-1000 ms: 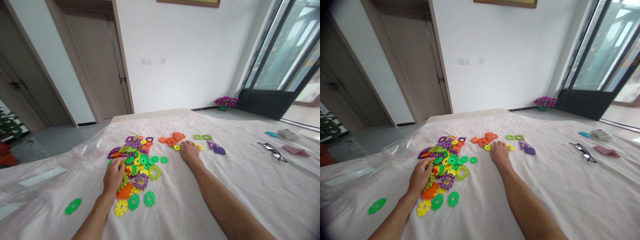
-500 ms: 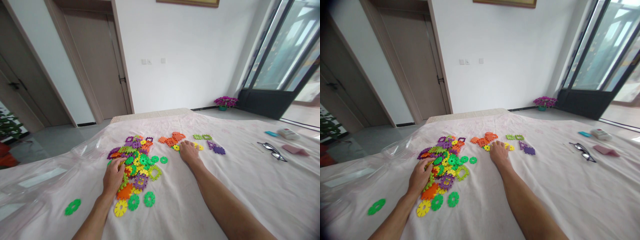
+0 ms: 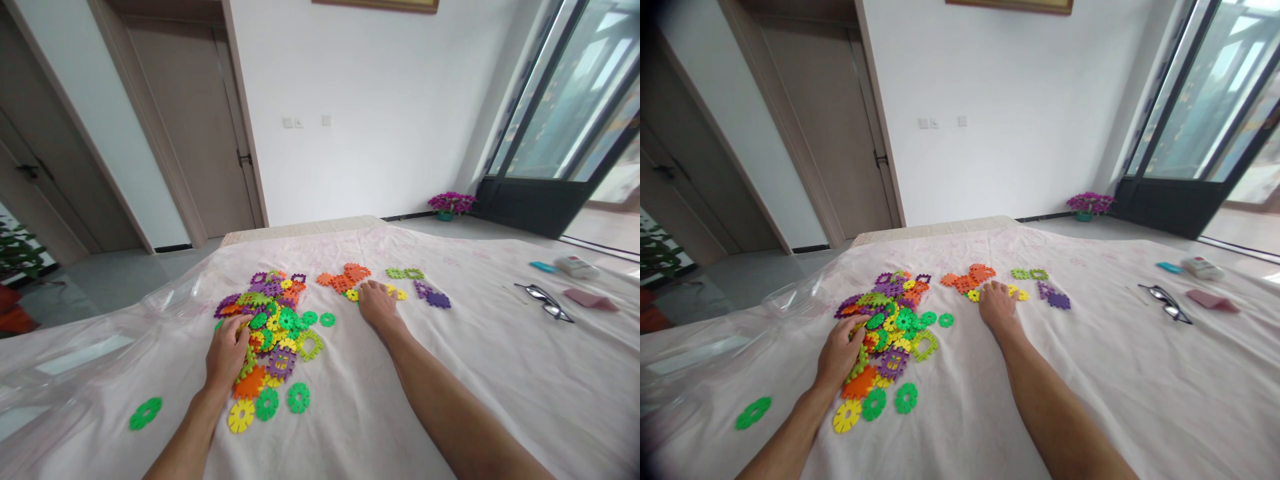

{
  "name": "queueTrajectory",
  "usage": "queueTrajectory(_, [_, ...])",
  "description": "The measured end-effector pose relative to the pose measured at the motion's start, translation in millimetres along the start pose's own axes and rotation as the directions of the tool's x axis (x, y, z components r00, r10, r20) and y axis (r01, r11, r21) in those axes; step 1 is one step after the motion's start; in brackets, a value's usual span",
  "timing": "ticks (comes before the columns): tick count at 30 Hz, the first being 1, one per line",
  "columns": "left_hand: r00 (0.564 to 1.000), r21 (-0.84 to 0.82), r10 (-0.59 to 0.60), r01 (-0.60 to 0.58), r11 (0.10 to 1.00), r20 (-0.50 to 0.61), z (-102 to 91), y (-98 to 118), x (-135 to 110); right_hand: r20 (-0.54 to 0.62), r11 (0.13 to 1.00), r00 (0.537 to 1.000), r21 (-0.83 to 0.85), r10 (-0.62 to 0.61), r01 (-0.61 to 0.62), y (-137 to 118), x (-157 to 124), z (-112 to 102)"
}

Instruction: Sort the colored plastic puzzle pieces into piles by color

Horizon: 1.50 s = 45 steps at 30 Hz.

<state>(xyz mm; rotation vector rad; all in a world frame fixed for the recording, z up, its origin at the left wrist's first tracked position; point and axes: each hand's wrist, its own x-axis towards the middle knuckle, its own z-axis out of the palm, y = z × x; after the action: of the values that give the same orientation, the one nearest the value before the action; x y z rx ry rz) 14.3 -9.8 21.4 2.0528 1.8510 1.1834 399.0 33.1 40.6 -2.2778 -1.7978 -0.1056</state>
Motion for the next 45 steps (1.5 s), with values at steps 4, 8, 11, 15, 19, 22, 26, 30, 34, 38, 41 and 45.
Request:
queueTrajectory(4, [1.000,-0.006,-0.005,0.005,1.000,-0.003,-0.4,0.8,-0.3,-0.013,1.000,1.000,0.016,-0.011,0.011,0.1,0.5,1.2])
queueTrajectory(8, [1.000,-0.012,-0.002,0.002,1.000,-0.004,-0.4,0.5,-0.4,-0.012,1.000,1.000,0.029,-0.006,0.006,-0.1,0.8,1.3])
queueTrajectory(11, [1.000,-0.012,0.001,-0.001,1.000,-0.002,-0.5,0.5,-0.2,-0.014,0.999,1.000,0.049,-0.009,0.010,0.0,0.6,0.9])
queueTrajectory(15, [1.000,-0.005,-0.002,0.002,1.000,0.001,-0.9,1.3,0.0,-0.017,0.998,1.000,0.061,-0.021,0.022,1.0,0.7,2.2])
queueTrajectory(19, [1.000,-0.004,0.002,-0.002,1.000,0.000,-0.8,1.5,0.0,-0.036,0.996,0.999,0.076,-0.037,0.040,1.2,1.5,4.6])
queueTrajectory(22, [1.000,-0.004,0.003,-0.003,1.000,-0.004,-0.8,1.1,0.1,-0.037,0.991,0.996,0.109,-0.079,0.083,0.3,3.0,4.6])
queueTrajectory(26, [1.000,-0.009,0.004,-0.004,1.000,0.003,-1.0,0.8,0.1,-0.068,0.970,0.989,0.200,-0.128,0.139,-0.6,7.1,2.9])
queueTrajectory(30, [1.000,-0.007,-0.003,0.003,1.000,0.009,-0.6,0.3,0.0,-0.110,0.982,0.990,0.161,-0.085,0.102,-0.1,8.8,3.0])
queueTrajectory(34, [1.000,-0.001,-0.008,0.008,1.000,0.014,0.0,-0.5,-0.2,-0.034,0.994,0.996,0.069,-0.086,0.088,-1.0,6.5,4.3])
queueTrajectory(38, [1.000,-0.003,-0.010,0.010,1.000,0.018,-0.1,-0.6,-0.3,0.021,0.966,0.974,0.132,-0.226,0.222,-1.6,4.9,4.3])
queueTrajectory(41, [1.000,-0.004,-0.007,0.007,1.000,0.015,-0.3,0.0,-0.5,0.003,0.900,0.929,0.248,-0.371,0.359,-2.4,2.3,2.9])
queueTrajectory(45, [1.000,-0.006,-0.001,0.000,1.000,-0.003,-0.7,1.0,-0.9,-0.026,0.785,0.869,0.415,-0.494,0.459,-8.6,-2.5,0.9])
